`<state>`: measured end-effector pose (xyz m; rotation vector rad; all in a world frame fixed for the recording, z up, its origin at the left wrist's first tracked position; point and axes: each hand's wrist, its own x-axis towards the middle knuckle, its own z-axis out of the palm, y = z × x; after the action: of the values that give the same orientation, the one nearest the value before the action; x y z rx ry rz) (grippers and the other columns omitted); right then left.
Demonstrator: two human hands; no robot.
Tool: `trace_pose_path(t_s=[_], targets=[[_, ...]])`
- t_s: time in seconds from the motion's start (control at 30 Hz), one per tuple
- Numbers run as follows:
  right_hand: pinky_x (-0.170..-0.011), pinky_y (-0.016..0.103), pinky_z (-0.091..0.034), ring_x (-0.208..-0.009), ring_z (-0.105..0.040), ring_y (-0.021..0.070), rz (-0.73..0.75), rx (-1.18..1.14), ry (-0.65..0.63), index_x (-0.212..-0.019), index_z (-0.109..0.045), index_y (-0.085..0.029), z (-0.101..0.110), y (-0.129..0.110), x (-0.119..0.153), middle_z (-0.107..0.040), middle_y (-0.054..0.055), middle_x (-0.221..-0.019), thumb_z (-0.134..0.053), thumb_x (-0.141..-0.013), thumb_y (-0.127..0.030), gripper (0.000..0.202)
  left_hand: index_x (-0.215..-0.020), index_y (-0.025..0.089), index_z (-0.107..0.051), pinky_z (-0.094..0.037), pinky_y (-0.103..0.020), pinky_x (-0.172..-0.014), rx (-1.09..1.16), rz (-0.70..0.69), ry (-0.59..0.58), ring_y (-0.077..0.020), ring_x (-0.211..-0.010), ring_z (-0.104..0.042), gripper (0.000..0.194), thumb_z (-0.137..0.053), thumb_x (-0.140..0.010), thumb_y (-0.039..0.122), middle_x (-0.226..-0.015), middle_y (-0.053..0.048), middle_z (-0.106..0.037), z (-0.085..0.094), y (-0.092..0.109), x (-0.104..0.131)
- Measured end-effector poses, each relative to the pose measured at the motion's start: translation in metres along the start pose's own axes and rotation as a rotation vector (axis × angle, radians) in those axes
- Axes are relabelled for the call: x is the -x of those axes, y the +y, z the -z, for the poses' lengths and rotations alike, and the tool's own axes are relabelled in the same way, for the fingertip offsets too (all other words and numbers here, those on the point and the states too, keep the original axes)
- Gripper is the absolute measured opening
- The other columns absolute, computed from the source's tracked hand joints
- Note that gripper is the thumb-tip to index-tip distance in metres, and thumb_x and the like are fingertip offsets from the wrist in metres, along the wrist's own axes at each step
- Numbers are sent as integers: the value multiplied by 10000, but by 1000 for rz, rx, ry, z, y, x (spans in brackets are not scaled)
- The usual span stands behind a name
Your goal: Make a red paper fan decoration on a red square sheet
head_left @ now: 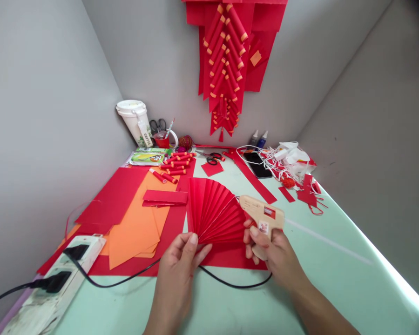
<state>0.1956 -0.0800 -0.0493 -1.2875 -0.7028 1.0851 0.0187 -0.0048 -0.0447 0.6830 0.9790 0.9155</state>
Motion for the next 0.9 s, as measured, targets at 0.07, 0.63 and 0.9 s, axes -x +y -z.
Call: trace_pose_path(t_s=[0.07,0.63,0.9], targets=[[-464,217,-428,-565,-572,109,-6,2,5,-1013,-561,-176,0,0,0,-568,5,-785,-605,-888,-487,338,-731,172,-616,-560,-337,-946,-1,3,-13,-125,-810,-643,268,-748,-763,403,-731,52,-544,0,0,0],[-496,249,-387,-538,-521,137,-70,66,19,-840,-594,-165,3,3,-1,-601,23,-592,-590,-869,-561,397,-742,177,-611,-546,-355,-965,7,13,-12,-133,-825,-648,266,-744,-766,407,-758,46,-552,0,-1,0],[-480,244,-381,-518,-522,128,-75,67,29,-787,-573,-168,1,1,-2,-596,19,-589,-606,-847,-580,418,-750,178,-613,-558,-320,-938,10,19,4,-129,-823,-651,268,-752,-759,406,-762,50,-548,-1,0,0]])
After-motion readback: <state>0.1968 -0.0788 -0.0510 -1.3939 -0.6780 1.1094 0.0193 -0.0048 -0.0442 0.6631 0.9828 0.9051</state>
